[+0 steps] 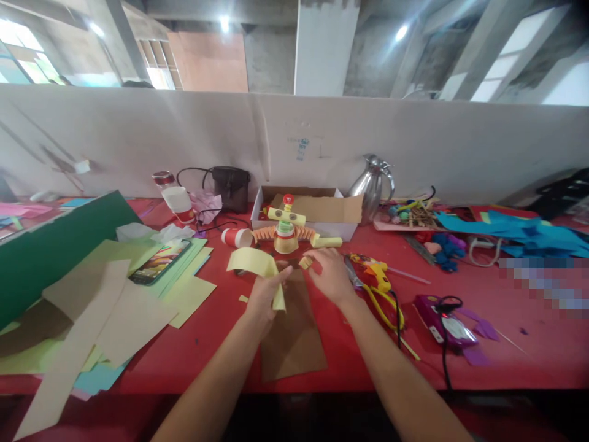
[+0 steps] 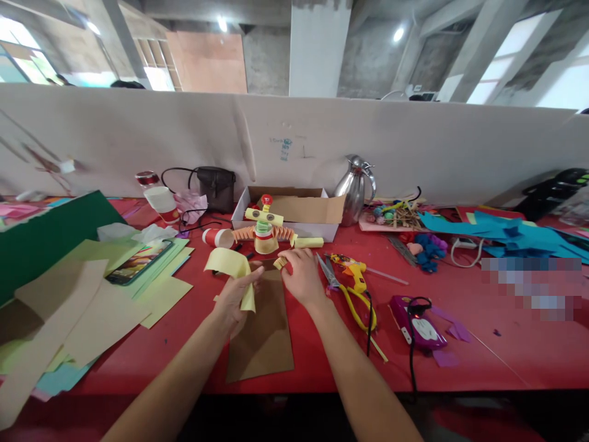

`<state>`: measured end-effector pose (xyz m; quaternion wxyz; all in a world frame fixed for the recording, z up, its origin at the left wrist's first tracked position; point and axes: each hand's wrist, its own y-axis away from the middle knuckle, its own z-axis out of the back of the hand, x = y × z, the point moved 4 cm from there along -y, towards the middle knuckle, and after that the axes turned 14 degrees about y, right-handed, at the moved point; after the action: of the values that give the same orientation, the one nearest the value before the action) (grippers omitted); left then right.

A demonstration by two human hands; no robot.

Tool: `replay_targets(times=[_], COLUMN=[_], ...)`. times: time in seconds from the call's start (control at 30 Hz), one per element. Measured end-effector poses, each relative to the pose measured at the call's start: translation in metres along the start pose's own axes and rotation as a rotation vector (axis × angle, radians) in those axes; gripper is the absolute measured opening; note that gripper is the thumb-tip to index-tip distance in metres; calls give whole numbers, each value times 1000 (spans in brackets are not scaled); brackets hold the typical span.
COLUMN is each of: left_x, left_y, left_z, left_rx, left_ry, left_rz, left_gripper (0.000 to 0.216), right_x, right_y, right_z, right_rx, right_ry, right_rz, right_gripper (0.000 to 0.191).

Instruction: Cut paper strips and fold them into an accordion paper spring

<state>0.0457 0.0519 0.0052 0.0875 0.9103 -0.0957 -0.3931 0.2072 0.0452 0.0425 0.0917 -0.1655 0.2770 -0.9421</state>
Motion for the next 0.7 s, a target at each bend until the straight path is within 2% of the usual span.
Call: replay_targets(times=[0.13,0.27,0.4,0.57,0.7], left_x=[3,2,1,0,-2], left_y=[-1,-3,-4,-4,-4], left_z=[-6,-1,1,1,2], left_rx=[7,76,132,120,124], left_ry=[-120,-149,-162,-104,-79], left_rz=[-111,-140,-168,-69,-49], left_gripper=[38,35,32,37,37], right_x=[20,24,25,17,8], right_y=[8,16,21,21,19], right_z=[6,-4,-9,-8,-10], right_rx=[-44,-30,-35,-36,-5], right_ry=[0,-25,-47,-380,-578], right_rz=[17,20,13,-41,-73], right_gripper=[26,20,22,44,30])
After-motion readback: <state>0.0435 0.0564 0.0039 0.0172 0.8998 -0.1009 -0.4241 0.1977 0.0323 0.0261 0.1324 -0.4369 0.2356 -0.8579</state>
